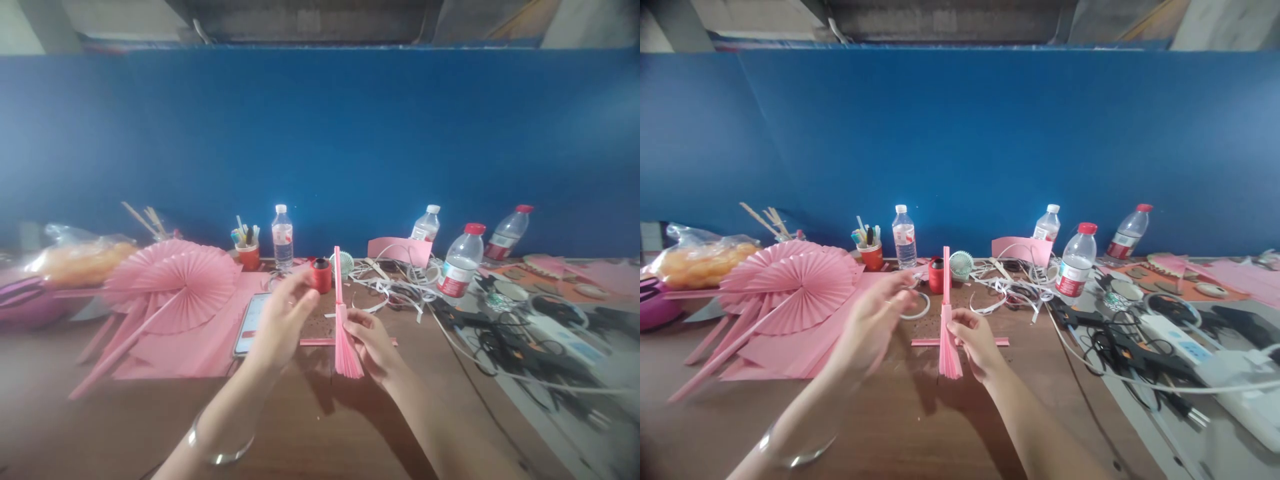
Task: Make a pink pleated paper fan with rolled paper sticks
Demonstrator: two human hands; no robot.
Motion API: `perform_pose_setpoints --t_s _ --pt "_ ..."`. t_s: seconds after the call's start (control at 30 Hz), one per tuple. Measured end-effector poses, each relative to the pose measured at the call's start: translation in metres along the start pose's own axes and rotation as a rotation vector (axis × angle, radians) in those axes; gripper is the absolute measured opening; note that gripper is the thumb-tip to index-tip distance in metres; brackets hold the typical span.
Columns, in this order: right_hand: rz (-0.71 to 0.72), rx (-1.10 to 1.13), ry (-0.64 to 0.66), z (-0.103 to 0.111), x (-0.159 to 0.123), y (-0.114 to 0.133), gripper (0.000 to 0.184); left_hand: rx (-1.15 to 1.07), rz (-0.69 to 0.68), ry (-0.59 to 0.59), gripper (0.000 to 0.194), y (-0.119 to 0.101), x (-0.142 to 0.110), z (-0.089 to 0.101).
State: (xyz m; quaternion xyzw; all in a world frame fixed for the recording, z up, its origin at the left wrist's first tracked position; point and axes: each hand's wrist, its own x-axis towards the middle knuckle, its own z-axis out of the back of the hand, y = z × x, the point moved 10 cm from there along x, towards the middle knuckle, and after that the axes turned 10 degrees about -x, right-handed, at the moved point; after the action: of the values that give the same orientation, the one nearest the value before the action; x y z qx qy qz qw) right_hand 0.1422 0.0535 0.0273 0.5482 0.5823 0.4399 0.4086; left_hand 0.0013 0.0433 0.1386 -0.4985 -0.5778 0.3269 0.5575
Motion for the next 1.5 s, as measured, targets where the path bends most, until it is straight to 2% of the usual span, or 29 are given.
perform_pose_setpoints --t_s 0.1,0.17,0.27,0.37,0.43,0.57,0.67,0.73,0.87,0.97,1.03,1.1,1.2,1.27,1.33,1.4,1.5 --pt "0.029 0.010 0.082 -0.012 -0.003 0.002 0.020 -0.231 0.339 0.223 0.028 0.054 -0.005 -0.030" --pt "0.026 -0.004 0.140 -0.020 -0.005 0.002 0.018 -0.375 0.431 0.255 0.025 0.077 -0.009 -0.037" --pt "0.018 -0.034 0.146 -0.024 -0.005 0.000 0.020 -0.469 0.383 0.184 0.019 0.089 -0.008 -0.030" --pt "0.050 -0.110 0.029 -0.015 -0.003 0.000 0.025 -0.490 0.346 0.099 0.021 0.093 -0.006 -0.020" --pt "0.141 -0.259 -0.079 -0.005 -0.005 0.009 0.025 -0.519 0.313 0.023 0.022 0.093 -0.002 -0.012" --pt "0.350 -0.558 -0.203 0.004 -0.015 0.037 0.028 -0.631 0.234 -0.189 0.022 0.092 0.009 0.019" --pt "0.364 -0.733 -0.249 0.008 -0.014 0.041 0.029 -0.693 0.148 -0.312 0.022 0.087 0.018 0.046" --pt "0.362 -0.951 -0.171 -0.005 -0.007 0.034 0.021 -0.710 0.101 -0.331 0.021 0.083 0.022 0.058" --pt "0.395 -1.469 0.135 -0.050 0.000 -0.001 0.016 -0.704 0.055 -0.344 0.020 0.080 0.027 0.070" --pt "0.393 -1.672 0.160 -0.055 0.005 -0.008 0.012 -0.688 0.074 -0.380 0.023 0.083 0.025 0.072" --pt "0.306 -1.674 0.114 -0.039 0.013 0.001 0.013 -0.675 0.108 -0.394 0.027 0.086 0.023 0.071" --pt "0.222 -1.574 0.041 -0.017 0.022 0.022 0.018 -0.652 0.142 -0.379 0.031 0.086 0.021 0.066" --pt "0.349 -1.340 0.008 -0.009 0.027 0.072 0.019 -0.609 0.187 -0.316 0.034 0.086 0.019 0.056" --pt "0.401 -1.228 0.073 -0.019 0.026 0.094 0.022 -0.592 0.200 -0.264 0.034 0.084 0.018 0.049" --pt "0.445 -1.105 0.154 -0.038 0.022 0.110 0.026 -0.591 0.182 -0.221 0.033 0.080 0.019 0.044" --pt "0.469 -1.020 0.222 -0.059 0.016 0.120 0.027 -0.600 0.149 -0.180 0.032 0.075 0.019 0.040" --pt "0.501 -1.006 0.311 -0.088 0.009 0.128 0.022 -0.584 0.133 -0.120 0.030 0.070 0.020 0.036"
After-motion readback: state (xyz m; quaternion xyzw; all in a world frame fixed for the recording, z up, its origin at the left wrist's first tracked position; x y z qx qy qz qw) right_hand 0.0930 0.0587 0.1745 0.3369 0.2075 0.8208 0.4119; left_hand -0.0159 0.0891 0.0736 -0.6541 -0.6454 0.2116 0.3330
